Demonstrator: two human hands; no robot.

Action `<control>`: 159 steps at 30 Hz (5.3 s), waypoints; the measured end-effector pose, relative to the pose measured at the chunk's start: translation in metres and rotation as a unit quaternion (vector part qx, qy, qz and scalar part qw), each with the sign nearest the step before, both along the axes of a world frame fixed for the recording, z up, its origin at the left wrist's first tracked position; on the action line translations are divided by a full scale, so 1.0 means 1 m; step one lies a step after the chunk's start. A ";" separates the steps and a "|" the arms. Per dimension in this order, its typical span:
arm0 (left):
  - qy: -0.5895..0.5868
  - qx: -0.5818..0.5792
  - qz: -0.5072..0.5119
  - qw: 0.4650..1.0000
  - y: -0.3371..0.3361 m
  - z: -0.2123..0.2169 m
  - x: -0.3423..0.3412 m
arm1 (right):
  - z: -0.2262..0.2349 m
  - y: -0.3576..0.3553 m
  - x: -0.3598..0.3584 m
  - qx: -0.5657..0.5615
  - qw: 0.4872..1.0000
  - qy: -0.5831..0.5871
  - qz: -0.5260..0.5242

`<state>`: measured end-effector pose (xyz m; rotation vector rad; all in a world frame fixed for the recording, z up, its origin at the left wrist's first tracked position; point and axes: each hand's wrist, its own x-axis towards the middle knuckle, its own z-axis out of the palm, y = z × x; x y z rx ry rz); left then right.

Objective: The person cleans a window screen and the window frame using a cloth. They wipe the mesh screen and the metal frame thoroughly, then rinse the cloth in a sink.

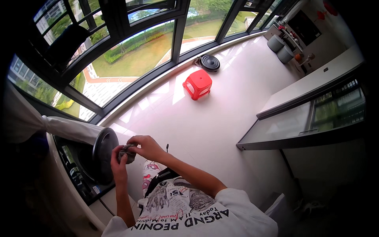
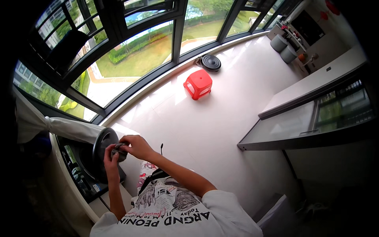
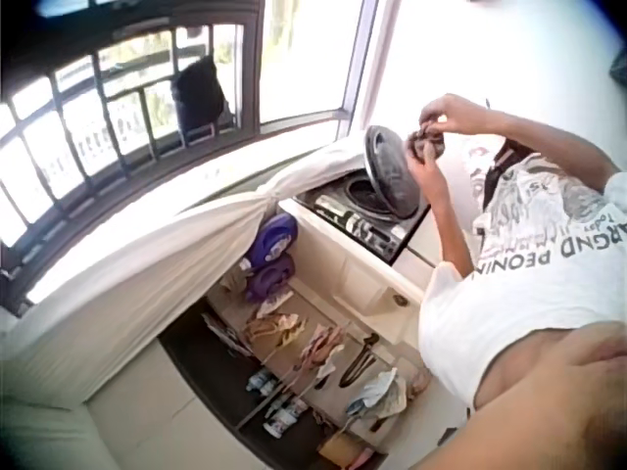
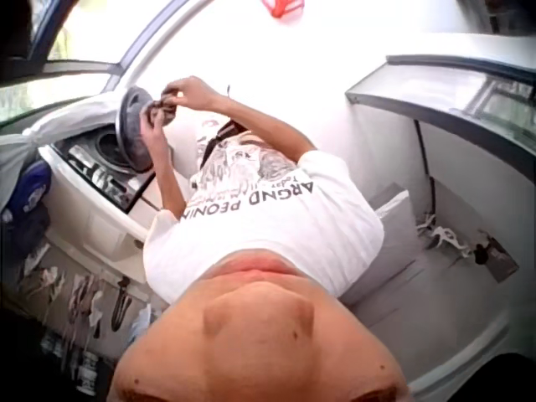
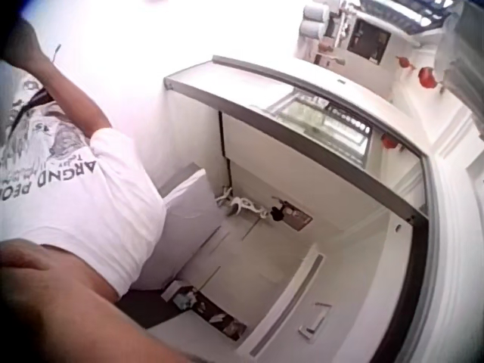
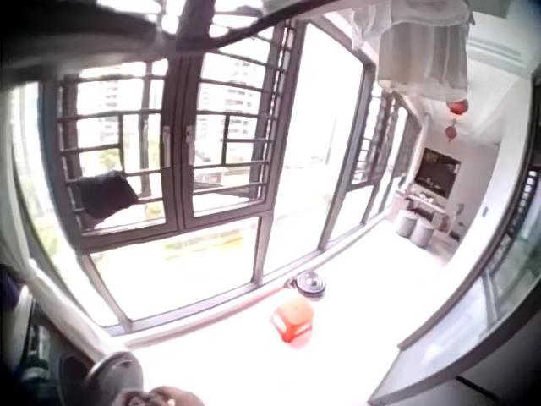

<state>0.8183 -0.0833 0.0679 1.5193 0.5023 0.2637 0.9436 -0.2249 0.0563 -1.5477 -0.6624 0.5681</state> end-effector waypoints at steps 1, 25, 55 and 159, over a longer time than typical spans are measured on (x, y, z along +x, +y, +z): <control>0.009 0.025 -0.043 0.999 -0.009 0.000 0.027 | -0.002 -0.018 0.021 -0.011 0.999 -0.023 -0.037; -0.049 0.146 -0.579 0.801 -0.278 -0.015 0.728 | -0.035 -0.353 0.474 -0.196 0.875 -0.115 -0.428; 0.414 0.351 -0.461 0.702 -0.355 -0.528 1.265 | -0.269 -0.620 0.577 -0.069 0.288 0.519 -0.802; 0.480 -0.069 0.326 0.811 -0.805 -0.403 1.331 | -0.121 -1.286 1.568 -0.345 0.856 0.153 -0.354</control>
